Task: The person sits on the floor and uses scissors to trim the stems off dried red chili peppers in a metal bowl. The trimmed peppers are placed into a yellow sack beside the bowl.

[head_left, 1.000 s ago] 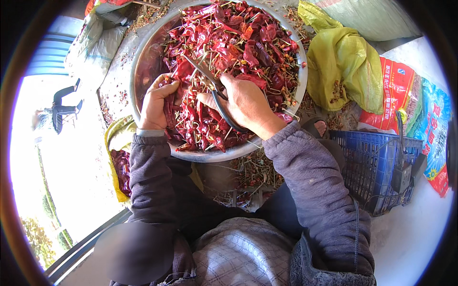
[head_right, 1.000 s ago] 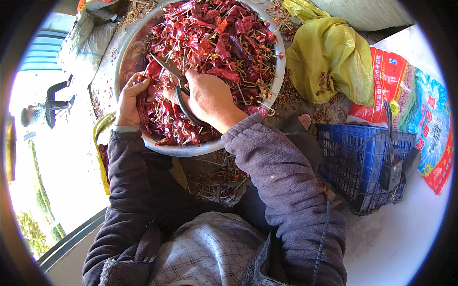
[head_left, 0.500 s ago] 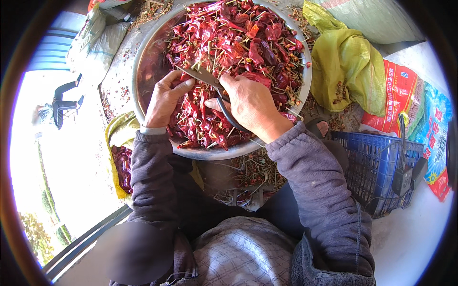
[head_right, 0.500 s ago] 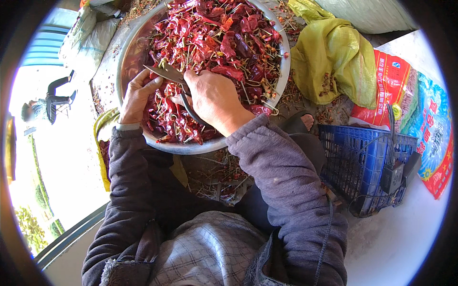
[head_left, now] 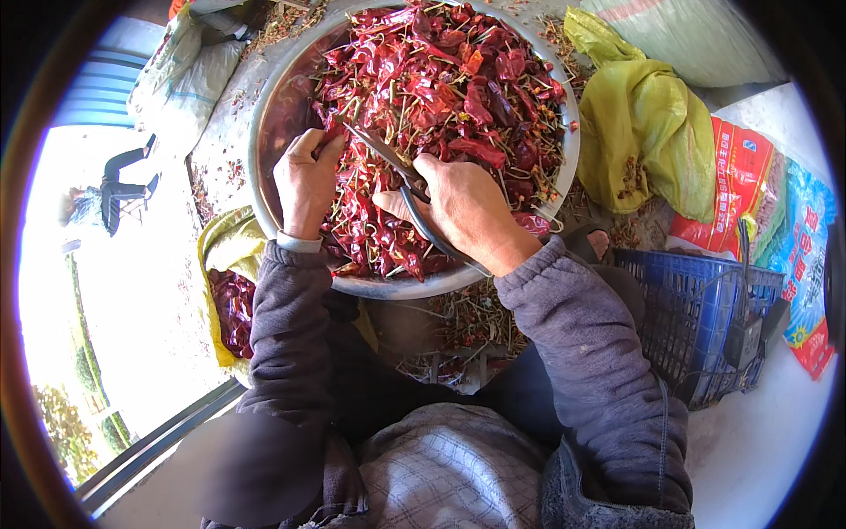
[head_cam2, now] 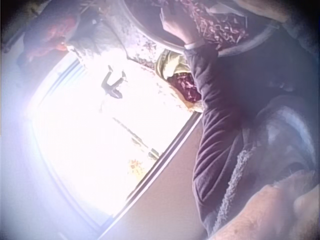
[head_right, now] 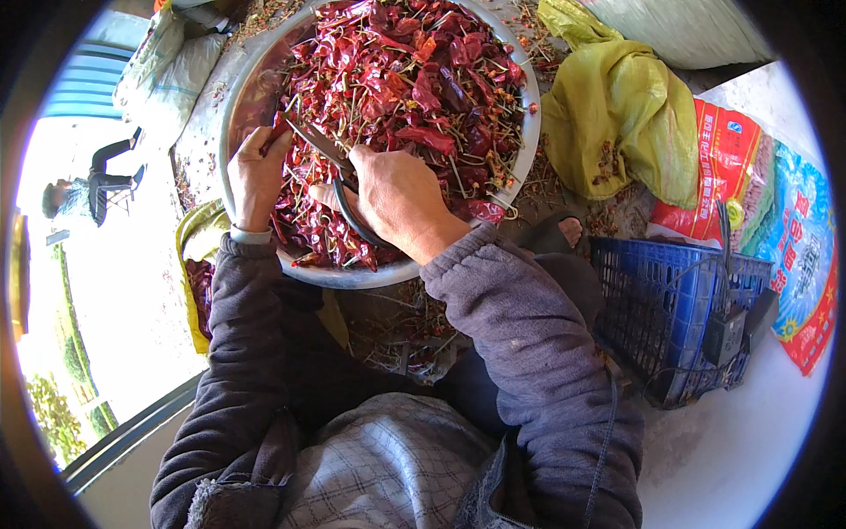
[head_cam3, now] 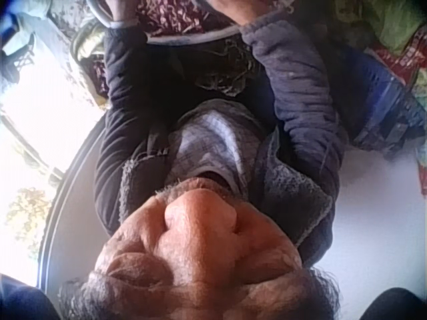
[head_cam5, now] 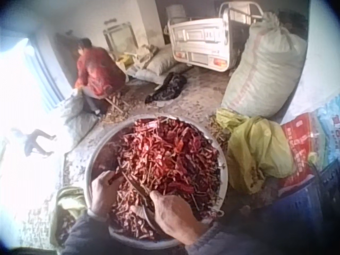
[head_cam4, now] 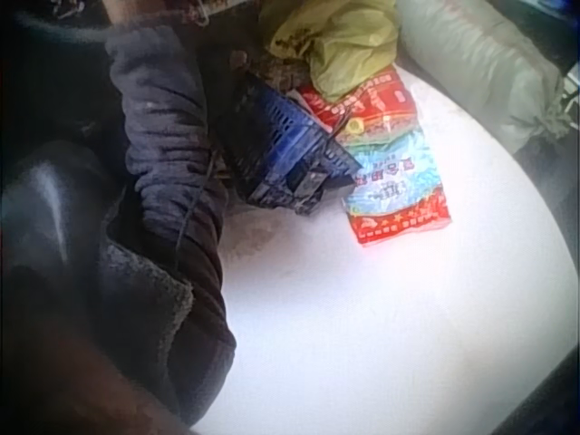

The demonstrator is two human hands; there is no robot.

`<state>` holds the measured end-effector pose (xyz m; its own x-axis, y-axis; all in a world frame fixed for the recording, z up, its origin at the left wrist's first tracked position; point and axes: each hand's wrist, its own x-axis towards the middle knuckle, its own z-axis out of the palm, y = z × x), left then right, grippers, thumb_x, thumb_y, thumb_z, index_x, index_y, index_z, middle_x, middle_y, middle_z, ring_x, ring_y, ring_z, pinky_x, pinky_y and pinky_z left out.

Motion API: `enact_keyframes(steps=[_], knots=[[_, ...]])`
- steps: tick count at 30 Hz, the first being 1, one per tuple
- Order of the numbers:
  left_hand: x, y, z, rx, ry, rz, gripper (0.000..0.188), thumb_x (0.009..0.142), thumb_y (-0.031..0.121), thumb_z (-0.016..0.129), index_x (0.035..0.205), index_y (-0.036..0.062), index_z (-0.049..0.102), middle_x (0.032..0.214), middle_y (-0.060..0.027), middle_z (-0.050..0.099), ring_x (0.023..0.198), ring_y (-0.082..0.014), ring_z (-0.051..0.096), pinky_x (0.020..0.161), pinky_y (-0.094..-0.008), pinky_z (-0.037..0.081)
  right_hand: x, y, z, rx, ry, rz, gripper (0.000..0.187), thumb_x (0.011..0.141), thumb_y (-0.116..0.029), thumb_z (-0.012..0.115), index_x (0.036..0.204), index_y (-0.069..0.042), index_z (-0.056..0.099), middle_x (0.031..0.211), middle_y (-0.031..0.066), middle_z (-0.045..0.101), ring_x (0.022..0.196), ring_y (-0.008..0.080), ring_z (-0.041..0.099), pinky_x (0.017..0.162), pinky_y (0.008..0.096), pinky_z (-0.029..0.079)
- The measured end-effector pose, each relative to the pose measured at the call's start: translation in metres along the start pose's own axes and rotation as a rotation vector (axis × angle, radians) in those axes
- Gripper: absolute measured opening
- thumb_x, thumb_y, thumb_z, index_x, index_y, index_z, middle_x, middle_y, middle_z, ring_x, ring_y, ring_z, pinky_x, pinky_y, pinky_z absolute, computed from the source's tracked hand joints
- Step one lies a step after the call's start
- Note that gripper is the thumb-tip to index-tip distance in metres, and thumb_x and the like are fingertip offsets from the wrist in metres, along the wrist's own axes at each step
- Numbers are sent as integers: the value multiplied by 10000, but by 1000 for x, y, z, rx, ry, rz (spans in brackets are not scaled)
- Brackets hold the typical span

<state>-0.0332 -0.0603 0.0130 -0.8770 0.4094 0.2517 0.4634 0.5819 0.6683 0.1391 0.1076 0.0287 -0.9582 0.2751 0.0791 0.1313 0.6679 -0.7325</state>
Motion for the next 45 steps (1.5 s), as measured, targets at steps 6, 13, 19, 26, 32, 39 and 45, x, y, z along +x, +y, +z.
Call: enact_keyframes(steps=[6,13,19,26,32,39,45], knots=[[2,7,-4,106,4,-71,211,882,217,771,974,37,713,784,-90,620,667,-139,527,644,-323,449,-1,-3,-1,43,-24,-22,646,900,-661,641,853,-18,602,592,207,585,600,418,630,588,488,488],[-11,24,3,178,4,170,150,862,163,758,901,38,683,886,-137,678,762,-326,656,676,-386,498,3,1,3,75,12,39,622,919,-620,653,793,-15,574,590,220,569,606,435,623,600,492,482],[-16,30,11,211,7,438,153,846,156,760,847,46,654,896,-117,684,816,-343,653,713,-430,516,6,3,2,136,-55,105,679,894,-674,633,913,5,643,669,244,644,721,459,678,693,522,534],[-13,27,11,100,-28,204,262,836,200,798,1053,70,728,903,-115,710,817,-281,690,742,-378,544,7,-3,-3,64,1,140,584,912,-583,671,907,0,636,662,217,647,692,433,680,660,518,523],[-15,30,7,-13,-85,173,413,849,191,801,1221,44,695,1029,-143,757,852,-211,722,788,-333,555,6,-5,6,-176,36,9,503,944,-504,650,1042,-11,630,657,177,664,659,379,697,599,474,550],[-6,25,2,-154,-146,46,304,904,154,748,1166,7,698,932,-142,753,807,-162,698,761,-316,543,5,-5,12,-43,39,-23,585,926,-575,651,992,6,635,637,204,643,644,420,676,590,490,540],[-8,25,4,-232,-195,12,238,921,133,730,1114,-4,702,905,-113,740,806,-112,658,749,-291,530,3,-5,16,398,3,78,489,931,-474,727,806,-15,612,564,149,565,507,260,582,530,403,466]])
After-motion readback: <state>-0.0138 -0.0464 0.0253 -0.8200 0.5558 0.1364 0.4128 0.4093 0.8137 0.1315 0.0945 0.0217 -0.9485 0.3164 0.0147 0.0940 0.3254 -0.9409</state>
